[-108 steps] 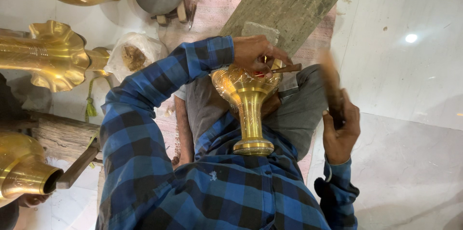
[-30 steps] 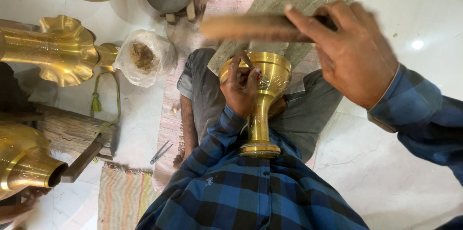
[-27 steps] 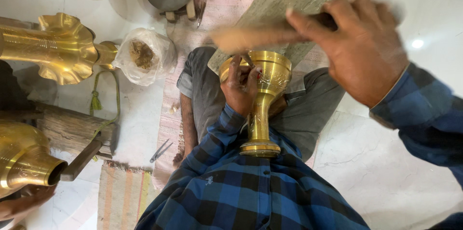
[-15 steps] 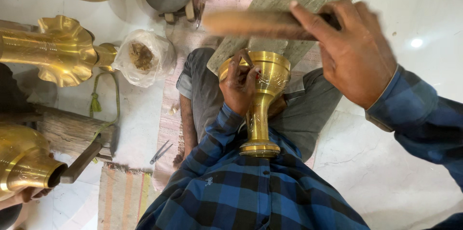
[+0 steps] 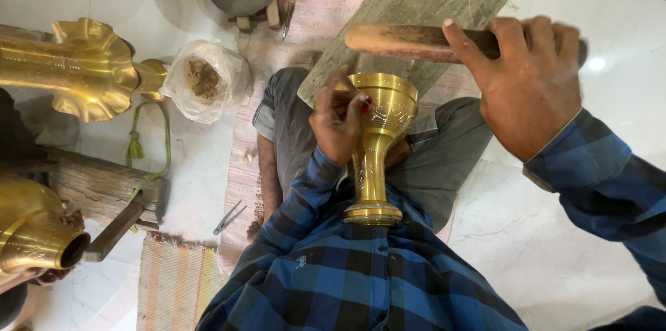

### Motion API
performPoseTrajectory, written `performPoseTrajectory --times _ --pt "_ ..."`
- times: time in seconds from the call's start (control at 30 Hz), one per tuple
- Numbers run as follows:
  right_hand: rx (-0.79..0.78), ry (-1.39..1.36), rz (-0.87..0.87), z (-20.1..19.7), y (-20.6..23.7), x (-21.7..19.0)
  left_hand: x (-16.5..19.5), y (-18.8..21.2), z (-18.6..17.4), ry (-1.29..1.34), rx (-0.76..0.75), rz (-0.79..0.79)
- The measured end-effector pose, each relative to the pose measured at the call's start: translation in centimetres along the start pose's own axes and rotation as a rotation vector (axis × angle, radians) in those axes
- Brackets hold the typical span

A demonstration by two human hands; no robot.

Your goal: The person sits on the floor holding a brass vase on their lap and engraves decorative patterns into it. They hold a chisel against the vase surface with one hand and repeatedly strike it with a wooden mallet held in the other hand, repositioning the chisel to work across the vase body.

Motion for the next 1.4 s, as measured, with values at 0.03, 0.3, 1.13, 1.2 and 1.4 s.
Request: performPoseTrajectory --times 0.03,0.3,1.13,1.2,1.4 --pt "-0.033 -0.036 0.007 0.8 0.2 0.2 -0.3 -0.3 -0.3 0.029 0.026 -0.012" --pt "-0.179 -0.153 0.007 5.0 1.2 0.6 -2.1 -1.0 0.0 0.084 -0.055 -0.136" --pt "0.012 -0.145 -0.127 -2.0 -3.8 0.5 -1.8 -1.8 0.5 -0.023 -0.134 -0.056" --pt "0.024 -0.345 -0.056 -1.9 -3.6 0.9 -1.8 -1.8 0.5 -0.001 -0.127 -0.054" --pt "0.132 0.19 -0.114 -1.4 -2.4 0.7 -1.5 -2.1 0.3 -0.071 -0.135 -0.026"
Point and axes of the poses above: each hand's wrist, its own y-axis away from the middle knuckle, its own z-axis out of the palm, x = y × z, the point moved 6 cm from there along -y, towards the middle knuckle, and after that the axes turned 8 degrees about z, right-handed, at the moved point
